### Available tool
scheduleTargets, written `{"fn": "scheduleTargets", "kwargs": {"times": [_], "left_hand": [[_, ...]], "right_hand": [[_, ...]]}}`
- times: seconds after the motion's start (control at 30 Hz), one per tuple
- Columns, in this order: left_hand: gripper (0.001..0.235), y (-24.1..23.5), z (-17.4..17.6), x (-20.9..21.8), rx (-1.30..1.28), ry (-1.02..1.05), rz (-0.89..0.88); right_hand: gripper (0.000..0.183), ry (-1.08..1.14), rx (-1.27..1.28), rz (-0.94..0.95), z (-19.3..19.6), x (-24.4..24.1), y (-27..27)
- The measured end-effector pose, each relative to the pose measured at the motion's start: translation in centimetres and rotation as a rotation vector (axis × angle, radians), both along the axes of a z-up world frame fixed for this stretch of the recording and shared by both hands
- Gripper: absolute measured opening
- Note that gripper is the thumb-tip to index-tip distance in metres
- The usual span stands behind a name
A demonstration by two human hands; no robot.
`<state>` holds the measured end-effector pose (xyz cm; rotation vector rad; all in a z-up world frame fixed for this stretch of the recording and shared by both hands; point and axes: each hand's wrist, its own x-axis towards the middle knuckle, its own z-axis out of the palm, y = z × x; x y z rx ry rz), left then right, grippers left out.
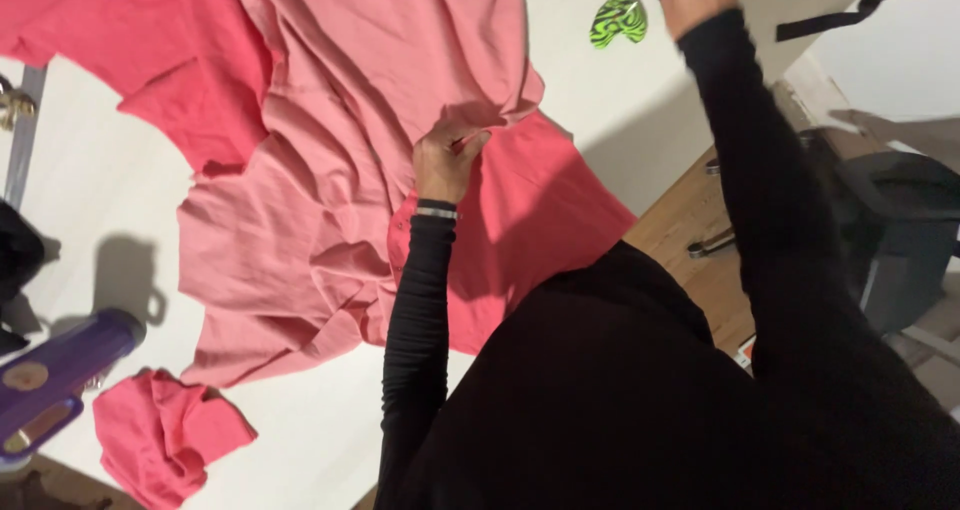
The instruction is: Carefully pinning pieces of pink fabric together on a workshop cutting table.
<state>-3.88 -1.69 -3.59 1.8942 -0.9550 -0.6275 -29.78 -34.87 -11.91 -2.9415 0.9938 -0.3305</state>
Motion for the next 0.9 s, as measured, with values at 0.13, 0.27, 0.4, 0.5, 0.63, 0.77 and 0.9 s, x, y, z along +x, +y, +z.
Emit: {"fn": "scheduleTargets", "kwargs": {"times": [0.13,0.27,0.4,0.5,0.63,0.77,0.9], "left_hand": [[0.017,0.4,0.1,-0.3,0.037,-0.018,-0.017],[0.018,0.3,0.4,-0.3,0.015,-0.001,-0.010],[0.018,0.2,0.6,-0.3,0.045,0.053,-0.008],[0.018,0.6,0.5,-0.5,0.027,0.003,-0.014],[0.020,0.1,0.6,-0.4,0.033,0.003,-0.018],[0.022,0.4,0.7,-0.6,0.111,0.041,-0.005],[0.024,0.4,0.3,-0.7,0.082,0.003,-0.003]], "right_hand": [[0.006,-0.224,0.248,0.123,8.7,4.0,13.2],[0.007,-0.340,0.625,0.173,12.3,6.3,21.8],[0.008,-0.402,0.681,0.115,12.0,6.9,23.8],[0.011,-0.376,0.658,0.061,11.6,7.1,24.5],[0.008,-0.392,0.583,0.066,11.5,7.5,24.2],[0.008,-0.375,0.572,0.078,11.4,7.7,24.5],[0.008,-0.365,0.545,0.068,11.3,7.9,24.5]]}}
